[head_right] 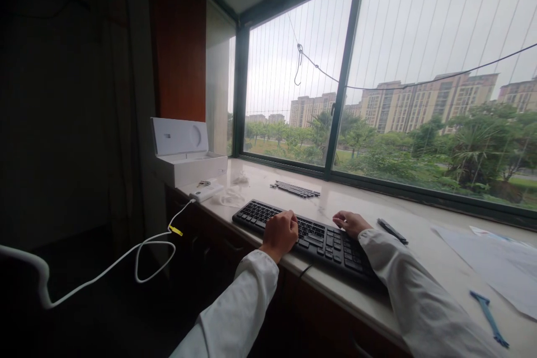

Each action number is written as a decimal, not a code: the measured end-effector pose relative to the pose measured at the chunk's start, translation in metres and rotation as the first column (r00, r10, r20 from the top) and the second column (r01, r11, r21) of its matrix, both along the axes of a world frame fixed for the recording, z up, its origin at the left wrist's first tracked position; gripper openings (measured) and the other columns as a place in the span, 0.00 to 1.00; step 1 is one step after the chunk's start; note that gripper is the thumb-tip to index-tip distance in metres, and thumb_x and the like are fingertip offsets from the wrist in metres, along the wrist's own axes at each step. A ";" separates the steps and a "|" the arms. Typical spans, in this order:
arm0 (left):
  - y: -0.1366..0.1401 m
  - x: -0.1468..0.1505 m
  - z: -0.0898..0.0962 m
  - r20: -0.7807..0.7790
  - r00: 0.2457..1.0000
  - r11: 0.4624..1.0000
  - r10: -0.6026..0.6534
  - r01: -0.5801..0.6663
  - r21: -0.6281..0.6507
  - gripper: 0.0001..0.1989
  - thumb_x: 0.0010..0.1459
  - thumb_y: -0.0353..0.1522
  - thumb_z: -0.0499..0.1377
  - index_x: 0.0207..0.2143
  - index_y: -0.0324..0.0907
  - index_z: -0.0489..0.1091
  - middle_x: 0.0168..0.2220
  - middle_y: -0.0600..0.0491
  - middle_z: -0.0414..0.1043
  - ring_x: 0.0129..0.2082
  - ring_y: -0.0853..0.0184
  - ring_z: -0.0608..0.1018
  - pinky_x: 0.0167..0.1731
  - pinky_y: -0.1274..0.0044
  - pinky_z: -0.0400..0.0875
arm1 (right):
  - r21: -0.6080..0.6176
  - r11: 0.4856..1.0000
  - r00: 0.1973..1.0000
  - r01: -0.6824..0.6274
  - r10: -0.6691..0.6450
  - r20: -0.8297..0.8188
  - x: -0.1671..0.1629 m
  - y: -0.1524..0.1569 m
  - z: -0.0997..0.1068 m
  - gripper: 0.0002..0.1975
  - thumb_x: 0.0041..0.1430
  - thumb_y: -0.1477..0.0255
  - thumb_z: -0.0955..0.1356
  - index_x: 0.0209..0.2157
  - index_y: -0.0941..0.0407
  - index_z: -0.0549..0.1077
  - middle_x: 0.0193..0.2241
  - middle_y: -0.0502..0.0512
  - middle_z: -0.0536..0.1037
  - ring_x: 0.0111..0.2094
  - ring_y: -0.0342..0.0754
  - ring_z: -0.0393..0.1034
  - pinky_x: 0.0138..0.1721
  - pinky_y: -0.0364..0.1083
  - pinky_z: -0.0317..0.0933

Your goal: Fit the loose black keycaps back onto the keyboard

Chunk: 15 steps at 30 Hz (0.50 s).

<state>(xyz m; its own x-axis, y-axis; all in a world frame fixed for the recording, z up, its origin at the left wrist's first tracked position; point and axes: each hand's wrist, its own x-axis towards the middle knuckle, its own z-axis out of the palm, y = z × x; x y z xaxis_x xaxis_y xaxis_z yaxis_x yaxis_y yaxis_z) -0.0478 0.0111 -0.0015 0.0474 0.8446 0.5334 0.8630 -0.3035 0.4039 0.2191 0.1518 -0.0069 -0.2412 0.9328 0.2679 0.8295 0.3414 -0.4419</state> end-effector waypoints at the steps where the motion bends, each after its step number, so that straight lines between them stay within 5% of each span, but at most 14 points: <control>1: 0.000 0.000 0.000 0.002 1.000 1.000 0.002 -0.002 -0.005 0.11 0.59 0.28 0.48 0.36 0.44 0.69 0.37 0.50 0.76 0.36 0.63 0.78 0.36 0.73 0.68 | 0.001 1.000 1.000 -0.004 0.004 -0.001 0.000 -0.001 0.002 0.15 0.48 0.57 0.67 0.29 0.53 0.77 0.27 0.54 0.81 0.28 0.49 0.74 0.32 0.46 0.66; 9: -0.002 0.000 0.002 0.006 1.000 0.999 0.017 -0.017 -0.030 0.12 0.60 0.29 0.48 0.37 0.45 0.71 0.38 0.51 0.76 0.37 0.64 0.77 0.38 0.75 0.67 | 0.164 0.986 0.990 0.036 -0.013 -0.142 -0.018 -0.021 0.019 0.22 0.50 0.49 0.67 0.30 0.53 0.77 0.26 0.53 0.81 0.27 0.48 0.72 0.33 0.46 0.63; 15: 0.000 0.000 -0.001 -0.002 1.000 1.000 0.019 -0.019 0.019 0.11 0.60 0.29 0.48 0.35 0.46 0.70 0.36 0.52 0.76 0.36 0.64 0.77 0.35 0.75 0.65 | 0.010 0.976 0.922 -0.218 0.209 -0.326 -0.049 -0.044 0.028 0.25 0.48 0.48 0.70 0.33 0.57 0.75 0.25 0.54 0.79 0.26 0.44 0.69 0.27 0.43 0.60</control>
